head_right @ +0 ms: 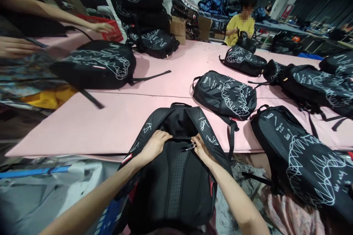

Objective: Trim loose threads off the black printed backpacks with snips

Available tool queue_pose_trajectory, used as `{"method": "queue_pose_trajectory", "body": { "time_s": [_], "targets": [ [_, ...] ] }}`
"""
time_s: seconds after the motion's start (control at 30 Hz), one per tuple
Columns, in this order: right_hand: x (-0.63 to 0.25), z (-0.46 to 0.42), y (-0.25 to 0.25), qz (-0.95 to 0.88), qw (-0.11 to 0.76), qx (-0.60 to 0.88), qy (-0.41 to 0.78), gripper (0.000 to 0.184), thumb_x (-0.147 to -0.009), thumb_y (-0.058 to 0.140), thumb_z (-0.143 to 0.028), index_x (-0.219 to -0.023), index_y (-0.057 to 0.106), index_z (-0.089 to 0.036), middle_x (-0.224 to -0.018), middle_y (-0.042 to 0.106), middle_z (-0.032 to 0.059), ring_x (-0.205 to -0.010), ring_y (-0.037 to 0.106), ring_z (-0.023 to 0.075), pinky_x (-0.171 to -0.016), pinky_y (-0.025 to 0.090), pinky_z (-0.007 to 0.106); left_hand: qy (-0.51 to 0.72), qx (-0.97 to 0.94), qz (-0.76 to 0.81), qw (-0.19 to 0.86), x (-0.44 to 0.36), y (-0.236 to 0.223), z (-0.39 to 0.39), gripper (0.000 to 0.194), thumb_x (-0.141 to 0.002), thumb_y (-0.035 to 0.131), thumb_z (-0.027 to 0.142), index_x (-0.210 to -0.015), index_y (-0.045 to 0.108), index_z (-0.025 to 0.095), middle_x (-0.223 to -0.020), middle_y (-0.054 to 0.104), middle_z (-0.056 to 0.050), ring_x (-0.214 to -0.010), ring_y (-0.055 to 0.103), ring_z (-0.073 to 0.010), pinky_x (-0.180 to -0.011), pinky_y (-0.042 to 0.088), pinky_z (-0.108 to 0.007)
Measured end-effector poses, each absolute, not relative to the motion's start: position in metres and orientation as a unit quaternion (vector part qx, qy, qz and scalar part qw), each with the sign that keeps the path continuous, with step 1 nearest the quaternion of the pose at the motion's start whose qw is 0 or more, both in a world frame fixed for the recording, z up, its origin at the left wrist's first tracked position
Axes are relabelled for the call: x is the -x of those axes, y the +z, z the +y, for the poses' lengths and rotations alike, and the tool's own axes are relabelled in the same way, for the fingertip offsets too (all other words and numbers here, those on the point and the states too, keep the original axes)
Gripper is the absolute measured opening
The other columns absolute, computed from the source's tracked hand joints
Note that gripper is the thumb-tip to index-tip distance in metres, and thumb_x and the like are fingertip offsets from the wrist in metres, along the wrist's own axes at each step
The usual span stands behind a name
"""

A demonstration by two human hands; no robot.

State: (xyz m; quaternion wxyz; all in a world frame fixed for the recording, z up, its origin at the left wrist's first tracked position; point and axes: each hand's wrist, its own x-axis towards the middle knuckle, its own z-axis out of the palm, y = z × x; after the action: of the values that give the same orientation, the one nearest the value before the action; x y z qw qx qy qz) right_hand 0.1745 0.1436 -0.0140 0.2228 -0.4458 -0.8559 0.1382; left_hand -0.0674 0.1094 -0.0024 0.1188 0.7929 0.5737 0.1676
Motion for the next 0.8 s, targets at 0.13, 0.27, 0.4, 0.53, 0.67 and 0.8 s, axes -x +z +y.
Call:
{"method": "queue_pose_trajectory", "body": {
  "time_s": [0.13, 0.27, 0.4, 0.53, 0.67, 0.8],
  "targets": [
    [-0.185, 0.124, -0.025, -0.887, 0.156, 0.414, 0.131, 0.041, -0.082, 0.039, -0.005, -0.115, 0.056, -0.023, -0.085, 0.057, 0.0039, -0.075, 0.054, 0.0155, -0.070, 0.042, 0.026, 0.179, -0.791, 0.571, 0.125, 0.066, -0.043, 0.070, 0.054, -0.071, 0.040, -0.002, -0.117, 0.058, 0.021, -0.112, 0.060, -0.009, -0.112, 0.048, -0.0219, -0.094, 0.040, -0.038],
    [-0.187, 0.118, -0.037, -0.893, 0.140, 0.409, 0.126, 0.049, -0.076, 0.041, 0.000, -0.119, 0.054, -0.022, -0.086, 0.057, 0.0044, -0.077, 0.056, 0.0163, -0.070, 0.043, 0.027, 0.186, -0.785, 0.574, 0.142, 0.066, -0.050, 0.057, 0.057, -0.073, 0.036, -0.002, -0.123, 0.053, 0.020, -0.119, 0.056, -0.008, -0.119, 0.043, -0.0213, -0.092, 0.042, -0.037],
    [-0.186, 0.123, -0.045, -0.891, 0.137, 0.418, 0.117, 0.051, -0.075, 0.043, 0.001, -0.118, 0.054, -0.024, -0.084, 0.057, 0.0030, -0.075, 0.056, 0.0160, -0.070, 0.043, 0.027, 0.188, -0.774, 0.586, 0.149, 0.064, -0.045, 0.060, 0.062, -0.070, 0.035, -0.006, -0.122, 0.053, 0.021, -0.118, 0.057, -0.008, -0.119, 0.043, -0.0209, -0.092, 0.043, -0.038],
    [-0.182, 0.123, -0.044, -0.879, 0.154, 0.431, 0.135, 0.044, -0.079, 0.043, -0.004, -0.116, 0.057, -0.024, -0.082, 0.058, 0.0033, -0.073, 0.057, 0.0155, -0.069, 0.045, 0.027, 0.201, -0.766, 0.592, 0.150, 0.065, -0.048, 0.060, 0.065, -0.068, 0.035, -0.007, -0.124, 0.051, 0.022, -0.119, 0.056, -0.007, -0.121, 0.042, -0.0205, -0.094, 0.043, -0.037],
    [-0.179, 0.134, -0.013, -0.829, 0.225, 0.476, 0.188, 0.036, -0.085, 0.042, -0.018, -0.118, 0.056, -0.024, -0.090, 0.061, 0.0048, -0.085, 0.058, 0.0182, -0.082, 0.044, 0.032, 0.228, -0.762, 0.597, 0.103, 0.063, -0.042, 0.071, 0.062, -0.075, 0.032, -0.005, -0.131, 0.043, 0.018, -0.128, 0.050, -0.009, -0.128, 0.034, -0.0197, -0.102, 0.037, -0.038],
    [-0.186, 0.166, 0.044, -0.702, 0.388, 0.536, 0.262, 0.032, -0.086, 0.045, -0.034, -0.111, 0.061, -0.022, -0.101, 0.063, 0.0046, -0.089, 0.055, 0.0189, -0.082, 0.043, 0.034, 0.185, -0.768, 0.612, 0.040, 0.051, -0.027, 0.099, 0.050, -0.087, 0.039, 0.014, -0.136, 0.036, 0.022, -0.143, 0.035, -0.007, -0.136, 0.017, -0.0290, -0.106, 0.022, -0.054]
  ]
}}
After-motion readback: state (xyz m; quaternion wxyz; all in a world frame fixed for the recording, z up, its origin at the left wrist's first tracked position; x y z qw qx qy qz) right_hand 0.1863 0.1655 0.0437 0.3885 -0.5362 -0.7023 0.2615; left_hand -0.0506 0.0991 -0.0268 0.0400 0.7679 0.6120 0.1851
